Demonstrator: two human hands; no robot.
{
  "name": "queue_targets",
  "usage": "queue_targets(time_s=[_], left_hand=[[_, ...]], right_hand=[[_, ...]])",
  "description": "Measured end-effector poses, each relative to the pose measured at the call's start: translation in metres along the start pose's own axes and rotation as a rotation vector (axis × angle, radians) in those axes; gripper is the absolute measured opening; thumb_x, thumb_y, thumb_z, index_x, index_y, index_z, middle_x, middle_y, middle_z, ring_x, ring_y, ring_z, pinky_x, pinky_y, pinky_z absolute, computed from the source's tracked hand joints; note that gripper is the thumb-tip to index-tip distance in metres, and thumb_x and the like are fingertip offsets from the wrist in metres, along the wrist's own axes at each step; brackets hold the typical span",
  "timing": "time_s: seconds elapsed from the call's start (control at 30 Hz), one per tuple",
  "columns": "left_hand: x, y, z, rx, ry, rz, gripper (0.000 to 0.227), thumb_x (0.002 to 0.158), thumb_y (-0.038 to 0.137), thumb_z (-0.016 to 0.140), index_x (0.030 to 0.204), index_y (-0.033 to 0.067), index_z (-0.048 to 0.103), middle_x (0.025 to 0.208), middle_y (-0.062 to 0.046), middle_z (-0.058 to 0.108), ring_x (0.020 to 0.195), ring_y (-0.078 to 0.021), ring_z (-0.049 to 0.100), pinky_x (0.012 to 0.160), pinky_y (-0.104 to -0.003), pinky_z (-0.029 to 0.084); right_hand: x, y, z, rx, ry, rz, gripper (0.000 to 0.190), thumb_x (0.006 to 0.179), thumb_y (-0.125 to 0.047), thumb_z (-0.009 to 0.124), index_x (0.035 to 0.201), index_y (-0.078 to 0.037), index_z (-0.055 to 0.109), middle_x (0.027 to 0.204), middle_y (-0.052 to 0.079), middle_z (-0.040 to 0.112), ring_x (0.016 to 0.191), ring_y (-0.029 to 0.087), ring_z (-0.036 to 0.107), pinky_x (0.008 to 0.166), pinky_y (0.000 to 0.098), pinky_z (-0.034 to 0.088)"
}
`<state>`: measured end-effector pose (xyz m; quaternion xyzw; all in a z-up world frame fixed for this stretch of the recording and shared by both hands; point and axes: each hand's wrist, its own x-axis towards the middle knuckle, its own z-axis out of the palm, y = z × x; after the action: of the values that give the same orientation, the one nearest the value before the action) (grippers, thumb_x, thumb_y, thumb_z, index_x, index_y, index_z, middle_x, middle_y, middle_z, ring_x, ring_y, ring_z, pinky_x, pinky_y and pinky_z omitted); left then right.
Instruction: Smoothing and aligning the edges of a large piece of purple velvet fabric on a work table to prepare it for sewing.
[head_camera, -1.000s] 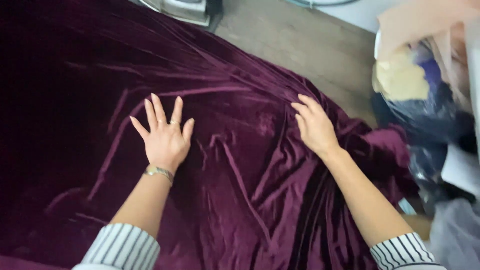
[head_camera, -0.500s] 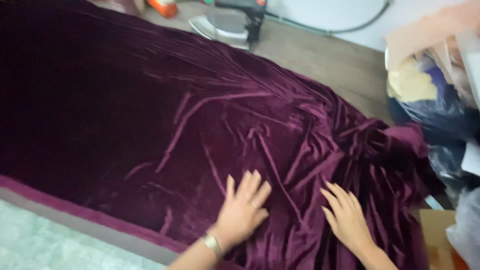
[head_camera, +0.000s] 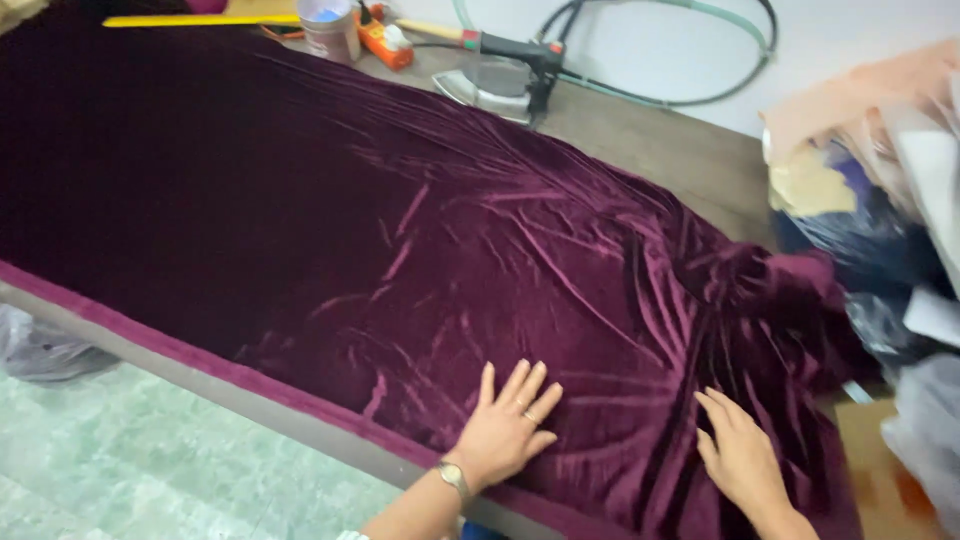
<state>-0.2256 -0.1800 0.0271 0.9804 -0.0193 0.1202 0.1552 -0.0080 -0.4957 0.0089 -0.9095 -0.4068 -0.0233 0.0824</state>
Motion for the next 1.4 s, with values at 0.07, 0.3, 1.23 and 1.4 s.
queue_targets(time_s=[0.07, 0.3, 1.23, 1.4], left_hand=[[-0.002, -0.003, -0.014, 0.082, 0.031, -0.002, 0.063, 0.085, 0.046, 0.058, 0.139, 0.0157, 0.045, 0.148, -0.016, 0.037, 0.137, -0.036, 0.031, 0.1, -0.068, 0.022], [-0.021, -0.023, 0.002, 0.004, 0.026, -0.137, 0.056, 0.09, 0.033, 0.061, 0.139, 0.0096, 0.047, 0.14, -0.015, 0.049, 0.132, -0.0332, 0.043, 0.104, -0.061, 0.032], [-0.038, 0.071, 0.055, -0.261, -0.18, 0.346, 0.016, 0.082, 0.029, 0.068, 0.082, 0.0161, 0.059, 0.083, 0.001, 0.052, 0.08, -0.019, 0.053, 0.068, -0.033, 0.041], [-0.037, 0.074, 0.073, -0.23, -0.201, 0.326, 0.019, 0.079, 0.031, 0.068, 0.077, 0.0185, 0.053, 0.079, 0.003, 0.048, 0.08, -0.0182, 0.052, 0.066, -0.032, 0.04]], right_hand=[[-0.006, 0.002, -0.001, 0.051, 0.017, -0.037, 0.051, 0.08, -0.017, 0.06, 0.13, -0.009, 0.053, 0.137, 0.011, 0.054, 0.128, 0.025, 0.051, 0.11, 0.0375, 0.039], [-0.05, -0.012, -0.047, 0.108, 0.017, 0.037, 0.028, 0.087, -0.009, 0.063, 0.115, -0.013, 0.065, 0.119, 0.003, 0.061, 0.118, 0.022, 0.059, 0.103, 0.0351, 0.046], [-0.161, 0.008, -0.042, -0.019, -0.014, -0.136, 0.02, 0.082, -0.006, 0.058, 0.101, -0.013, 0.063, 0.108, 0.002, 0.06, 0.1, 0.024, 0.061, 0.081, 0.0338, 0.05], [-0.162, 0.002, -0.049, 0.028, 0.07, -0.092, 0.019, 0.084, -0.001, 0.061, 0.096, -0.014, 0.068, 0.097, -0.002, 0.065, 0.093, 0.019, 0.065, 0.081, 0.0309, 0.051]])
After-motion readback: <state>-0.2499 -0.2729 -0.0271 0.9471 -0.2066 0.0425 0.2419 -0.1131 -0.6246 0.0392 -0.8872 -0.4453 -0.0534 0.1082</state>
